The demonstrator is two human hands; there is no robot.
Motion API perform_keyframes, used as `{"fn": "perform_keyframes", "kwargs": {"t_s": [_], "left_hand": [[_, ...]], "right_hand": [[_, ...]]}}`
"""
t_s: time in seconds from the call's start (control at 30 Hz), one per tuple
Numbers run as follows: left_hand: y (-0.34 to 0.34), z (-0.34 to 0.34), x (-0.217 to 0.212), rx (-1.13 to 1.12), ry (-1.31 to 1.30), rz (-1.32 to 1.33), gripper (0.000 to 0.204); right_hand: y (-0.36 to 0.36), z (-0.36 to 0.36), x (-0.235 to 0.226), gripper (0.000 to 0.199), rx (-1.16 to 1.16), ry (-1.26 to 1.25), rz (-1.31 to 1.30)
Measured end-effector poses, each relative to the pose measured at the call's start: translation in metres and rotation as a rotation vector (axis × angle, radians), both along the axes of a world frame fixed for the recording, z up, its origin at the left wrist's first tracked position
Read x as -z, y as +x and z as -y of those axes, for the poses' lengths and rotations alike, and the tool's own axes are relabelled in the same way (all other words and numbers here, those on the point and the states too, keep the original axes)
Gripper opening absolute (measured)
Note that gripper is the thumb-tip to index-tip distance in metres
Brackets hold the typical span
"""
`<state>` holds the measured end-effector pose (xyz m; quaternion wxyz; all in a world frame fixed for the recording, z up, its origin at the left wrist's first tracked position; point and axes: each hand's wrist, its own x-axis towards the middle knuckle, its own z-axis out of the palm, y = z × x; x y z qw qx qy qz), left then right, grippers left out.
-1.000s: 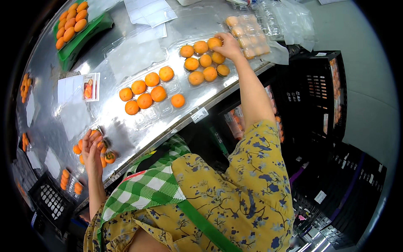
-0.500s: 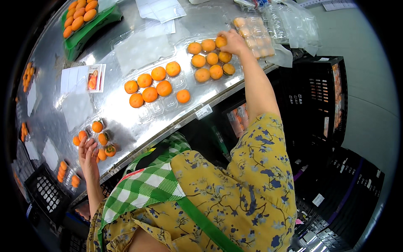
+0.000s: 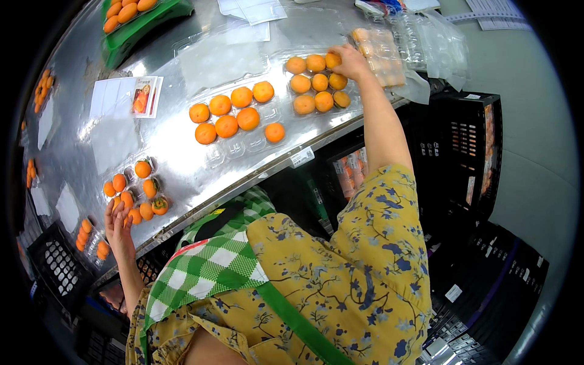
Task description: The person sorts fruit from crates, places them into plastic containers, weighs them on a scale, and applies adhesive labels to the finished packages.
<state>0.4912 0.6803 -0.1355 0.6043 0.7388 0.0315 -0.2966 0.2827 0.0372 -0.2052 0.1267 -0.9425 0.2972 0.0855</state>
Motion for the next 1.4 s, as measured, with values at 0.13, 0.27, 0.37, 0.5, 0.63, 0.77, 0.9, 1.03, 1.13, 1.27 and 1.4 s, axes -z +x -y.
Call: {"fn": "perform_keyframes", "kwargs": {"t_s": [0.13,0.27,0.37,0.5,0.63,0.77,0.9,1.03,1.13,1.27,1.4], "left_hand": [[-0.003,-0.016,0.005,-0.052,0.013,-0.004,0.045],[-0.004,-0.018,-0.005,-0.139,0.09,0.027,0.048],[0.011,-0.031,-0.008,-0.127,0.039,0.072,0.046],[0.023,-0.071,0.004,-0.214,0.04,0.08,0.047],[0.048,-0.104,0.035,-0.163,0.124,0.208,0.045],[0.083,-0.112,0.076,0.045,0.291,0.461,0.042],[0.104,-0.094,0.084,0.289,0.417,0.709,0.045],[0.119,-0.092,0.098,0.414,0.405,0.792,0.047],[0.124,-0.09,0.098,0.44,0.39,0.754,0.046],[0.131,-0.084,0.099,0.459,0.378,0.71,0.041],[0.132,-0.089,0.103,0.413,0.32,0.777,0.037]], "right_hand": [[0.01,0.007,0.002,0.049,-0.131,-0.084,-0.03],[0.009,0.007,0.014,0.046,-0.24,-0.033,0.036],[-0.02,0.032,0.027,0.047,-0.239,-0.052,0.046],[-0.016,0.027,0.022,0.051,-0.212,-0.068,0.012],[0.019,-0.045,-0.01,0.048,-0.171,-0.33,0.224],[0.089,-0.24,-0.034,0.04,-0.08,-0.054,0.471],[0.157,-0.421,-0.021,0.042,-0.439,0.187,0.532],[0.21,-0.515,-0.005,0.045,-0.43,0.343,0.493],[0.237,-0.545,-0.004,0.048,-0.434,0.255,0.438],[0.252,-0.554,0.003,0.052,-0.428,0.237,0.361],[0.259,-0.559,0.01,0.05,-0.466,0.201,0.306]]}}
